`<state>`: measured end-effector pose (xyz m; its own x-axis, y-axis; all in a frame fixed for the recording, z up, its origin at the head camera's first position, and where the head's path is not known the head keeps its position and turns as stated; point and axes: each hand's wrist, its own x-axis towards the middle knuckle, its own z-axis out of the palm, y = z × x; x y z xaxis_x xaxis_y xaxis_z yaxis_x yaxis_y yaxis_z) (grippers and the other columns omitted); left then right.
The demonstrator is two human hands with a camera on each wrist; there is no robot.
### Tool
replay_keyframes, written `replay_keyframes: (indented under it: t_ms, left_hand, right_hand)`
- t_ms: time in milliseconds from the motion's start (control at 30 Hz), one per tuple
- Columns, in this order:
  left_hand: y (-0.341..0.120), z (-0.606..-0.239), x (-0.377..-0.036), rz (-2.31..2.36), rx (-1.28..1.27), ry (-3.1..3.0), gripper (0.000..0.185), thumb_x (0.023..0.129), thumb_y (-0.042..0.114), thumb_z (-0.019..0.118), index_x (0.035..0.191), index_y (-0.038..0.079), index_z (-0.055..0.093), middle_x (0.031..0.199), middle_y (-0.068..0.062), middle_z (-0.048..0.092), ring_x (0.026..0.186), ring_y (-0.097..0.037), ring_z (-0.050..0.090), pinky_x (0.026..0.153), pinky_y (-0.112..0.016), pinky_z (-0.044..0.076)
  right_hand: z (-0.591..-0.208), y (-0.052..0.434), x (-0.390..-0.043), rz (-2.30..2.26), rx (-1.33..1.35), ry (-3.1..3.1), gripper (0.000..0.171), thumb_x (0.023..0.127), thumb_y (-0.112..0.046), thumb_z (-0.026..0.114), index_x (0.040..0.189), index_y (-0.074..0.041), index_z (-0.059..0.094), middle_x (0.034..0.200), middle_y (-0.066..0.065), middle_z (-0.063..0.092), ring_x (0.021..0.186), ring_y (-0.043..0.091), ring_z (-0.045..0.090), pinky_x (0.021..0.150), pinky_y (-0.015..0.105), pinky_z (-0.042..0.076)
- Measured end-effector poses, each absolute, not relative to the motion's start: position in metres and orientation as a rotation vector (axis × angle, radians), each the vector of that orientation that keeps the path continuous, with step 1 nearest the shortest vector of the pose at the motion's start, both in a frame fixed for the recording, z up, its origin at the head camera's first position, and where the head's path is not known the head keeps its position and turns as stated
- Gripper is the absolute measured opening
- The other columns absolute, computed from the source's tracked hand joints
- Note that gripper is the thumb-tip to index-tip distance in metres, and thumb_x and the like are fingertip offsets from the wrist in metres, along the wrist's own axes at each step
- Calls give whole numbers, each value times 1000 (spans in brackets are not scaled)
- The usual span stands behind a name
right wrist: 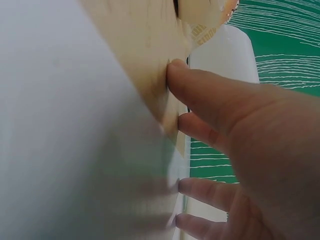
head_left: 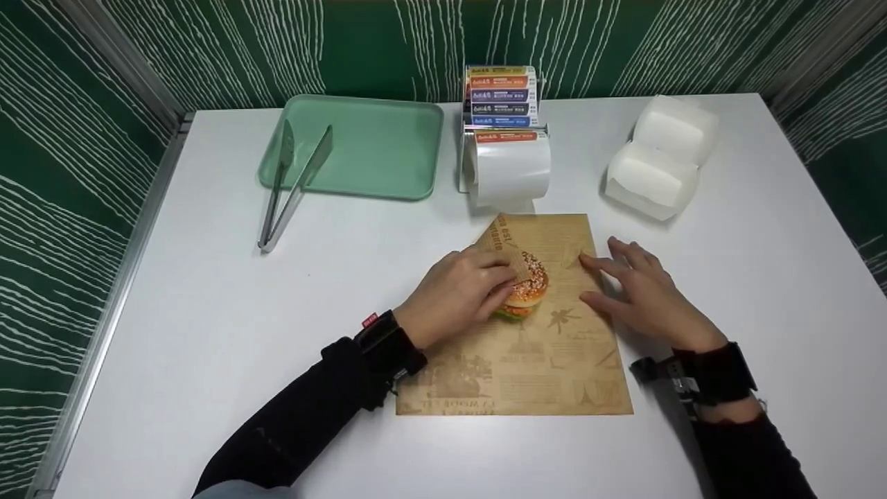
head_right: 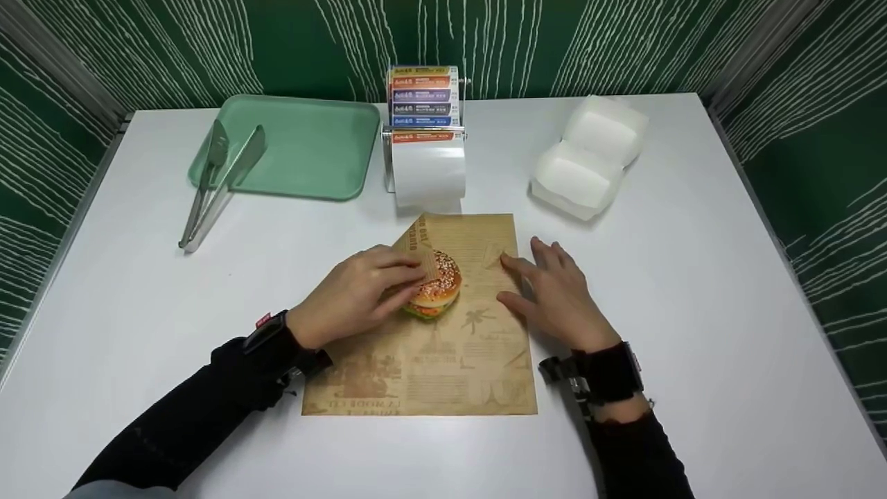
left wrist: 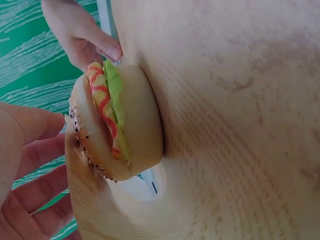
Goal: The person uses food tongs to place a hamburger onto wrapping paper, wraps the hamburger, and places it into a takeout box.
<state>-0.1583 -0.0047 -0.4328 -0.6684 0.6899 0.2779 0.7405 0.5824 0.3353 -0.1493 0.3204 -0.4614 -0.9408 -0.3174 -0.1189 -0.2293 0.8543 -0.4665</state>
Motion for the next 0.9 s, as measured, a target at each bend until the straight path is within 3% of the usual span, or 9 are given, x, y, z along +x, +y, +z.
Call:
replay_keyframes:
  t_ms: [200, 400, 633, 733, 900]
  left_hand:
    - [-6, -434, -159, -643, -1222, -2700, 28, 106, 25, 69, 129, 12, 77, 142, -6, 72, 133, -22, 68, 103, -37, 60]
    - [-6, -434, -160, -674, -1228, -2695, 26, 107, 24, 67, 128, 12, 78, 135, -5, 76, 128, -21, 70, 97, -38, 61]
    - [-8, -434, -160, -641, -1277, -2715, 30, 108, 25, 65, 136, 18, 74, 144, -4, 71, 134, -22, 68, 95, -41, 61]
    - [-8, -432, -161, -621, -1283, -2725, 31, 109, 25, 65, 137, 18, 74, 147, -5, 69, 136, -23, 66, 95, -42, 61]
    - [-9, -432, -160, -602, -1287, -2738, 32, 109, 27, 64, 138, 18, 73, 147, -5, 69, 138, -23, 64, 98, -43, 60]
  right_hand:
    - [-453, 320, -146, -687, -425, 2815, 64, 101, -47, 73, 154, -14, 58, 171, 33, 27, 158, 63, 17, 119, 83, 19]
    - [-426, 310, -124, -622, -443, 2787, 43, 86, -42, 90, 120, -20, 75, 163, 28, 44, 155, 61, 27, 119, 80, 21]
    - [-420, 292, -88, -446, -494, 2720, 74, 61, -48, 104, 120, -22, 66, 165, 28, 40, 147, 66, 34, 112, 84, 30]
    - [-428, 291, -76, -375, -466, 2725, 82, 56, -45, 106, 120, -21, 61, 166, 29, 36, 148, 68, 30, 112, 85, 29]
    - [-440, 295, -68, -373, -433, 2738, 85, 56, -41, 107, 121, -20, 57, 167, 31, 33, 144, 66, 36, 110, 83, 33]
